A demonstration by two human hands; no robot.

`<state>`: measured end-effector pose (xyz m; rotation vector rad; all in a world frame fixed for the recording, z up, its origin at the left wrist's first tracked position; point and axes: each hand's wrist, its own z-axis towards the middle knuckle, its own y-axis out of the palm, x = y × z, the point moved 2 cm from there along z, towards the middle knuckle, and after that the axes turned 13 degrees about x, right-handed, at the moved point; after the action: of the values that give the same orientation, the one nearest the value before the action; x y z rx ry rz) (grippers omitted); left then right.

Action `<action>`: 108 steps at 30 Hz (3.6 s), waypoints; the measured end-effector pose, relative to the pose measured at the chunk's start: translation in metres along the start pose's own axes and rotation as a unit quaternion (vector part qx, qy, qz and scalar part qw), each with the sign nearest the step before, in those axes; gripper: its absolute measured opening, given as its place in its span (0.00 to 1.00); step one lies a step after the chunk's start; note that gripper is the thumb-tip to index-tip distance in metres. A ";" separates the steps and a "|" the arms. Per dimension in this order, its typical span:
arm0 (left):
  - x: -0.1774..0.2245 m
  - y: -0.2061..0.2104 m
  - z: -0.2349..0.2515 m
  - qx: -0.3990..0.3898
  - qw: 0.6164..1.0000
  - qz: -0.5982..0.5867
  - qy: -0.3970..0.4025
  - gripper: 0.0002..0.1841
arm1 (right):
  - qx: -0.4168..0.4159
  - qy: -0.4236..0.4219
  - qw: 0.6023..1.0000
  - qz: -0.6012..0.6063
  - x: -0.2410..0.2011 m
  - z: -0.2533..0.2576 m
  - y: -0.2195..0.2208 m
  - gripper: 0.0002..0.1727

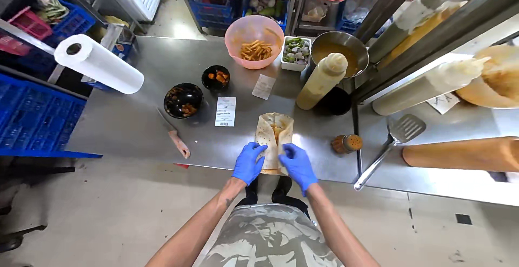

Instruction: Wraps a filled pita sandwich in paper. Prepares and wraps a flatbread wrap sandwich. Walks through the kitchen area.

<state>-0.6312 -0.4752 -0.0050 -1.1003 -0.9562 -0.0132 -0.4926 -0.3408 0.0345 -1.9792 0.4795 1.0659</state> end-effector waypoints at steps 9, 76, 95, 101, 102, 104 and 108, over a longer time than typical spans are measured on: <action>-0.003 -0.008 -0.003 0.020 0.997 -0.052 -0.057 0.22 | -0.009 -0.048 0.994 -0.099 -0.002 -0.016 0.065 0.17; -0.044 0.010 -0.006 0.027 0.949 0.090 0.300 0.06 | 0.116 -0.432 0.867 -0.219 0.101 0.001 0.031 0.06; -0.003 -0.018 0.170 -0.452 0.880 -0.051 -0.133 0.20 | -0.350 0.070 0.930 -0.081 -0.031 0.140 -0.026 0.18; 0.007 -0.014 0.169 -0.347 0.932 0.075 -0.073 0.18 | -0.284 0.124 0.947 -0.081 -0.027 0.153 -0.011 0.18; 0.019 -0.021 0.158 -0.288 0.951 0.108 -0.038 0.17 | -0.277 0.117 0.950 -0.085 -0.026 0.154 -0.010 0.18; 0.033 -0.024 0.133 -0.168 0.969 0.174 0.049 0.17 | -0.268 0.106 0.953 -0.091 -0.023 0.153 -0.008 0.19; 0.052 -0.009 0.075 -0.160 0.957 0.211 0.120 0.35 | -0.258 0.113 0.955 -0.090 -0.022 0.152 -0.009 0.20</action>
<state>-0.6511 -0.4010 0.0445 -1.5480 -0.4973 0.0479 -0.5765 -0.2142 0.0102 -2.5688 0.1346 0.9134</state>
